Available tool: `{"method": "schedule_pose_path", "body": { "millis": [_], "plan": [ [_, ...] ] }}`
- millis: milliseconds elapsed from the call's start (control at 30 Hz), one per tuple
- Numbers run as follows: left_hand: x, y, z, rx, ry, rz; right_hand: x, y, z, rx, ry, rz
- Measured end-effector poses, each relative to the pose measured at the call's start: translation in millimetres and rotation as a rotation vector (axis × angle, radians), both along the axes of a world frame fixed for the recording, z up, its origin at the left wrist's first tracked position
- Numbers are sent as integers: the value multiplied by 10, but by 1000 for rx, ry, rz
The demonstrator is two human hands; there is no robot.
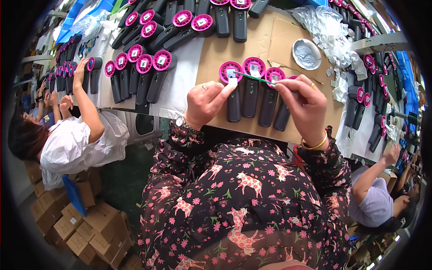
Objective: Apply adhesive to circular rings and attach them to hair dryer handles on an assembly line.
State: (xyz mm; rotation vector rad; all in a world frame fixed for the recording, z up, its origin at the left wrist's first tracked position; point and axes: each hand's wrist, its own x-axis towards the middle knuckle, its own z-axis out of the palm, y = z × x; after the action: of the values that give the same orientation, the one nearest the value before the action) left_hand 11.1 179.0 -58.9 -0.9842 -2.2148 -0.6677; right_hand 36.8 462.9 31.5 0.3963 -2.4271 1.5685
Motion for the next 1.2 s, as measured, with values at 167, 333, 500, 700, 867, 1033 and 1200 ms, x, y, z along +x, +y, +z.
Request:
{"method": "schedule_pose_path", "body": {
  "millis": [167,333,500,700,867,1033,1200],
  "plan": [
    [-20,7,-54,20,31,-5,-75,-117,-106,266,419,81],
    [2,66,-11,-2,25,7,-93,-74,-91,542,598,210],
    [19,73,34,6,15,-9,-63,-34,-92,730,651,312],
    [27,57,-8,34,-5,-31,-60,35,-46,776,661,337],
    [12,47,-66,59,15,-14,-56,83,44,705,692,314],
    [22,53,-55,90,23,2,-30,152,16,657,647,330],
    [33,86,-36,124,8,7,-55,172,-21,637,645,340]
  ]
}}
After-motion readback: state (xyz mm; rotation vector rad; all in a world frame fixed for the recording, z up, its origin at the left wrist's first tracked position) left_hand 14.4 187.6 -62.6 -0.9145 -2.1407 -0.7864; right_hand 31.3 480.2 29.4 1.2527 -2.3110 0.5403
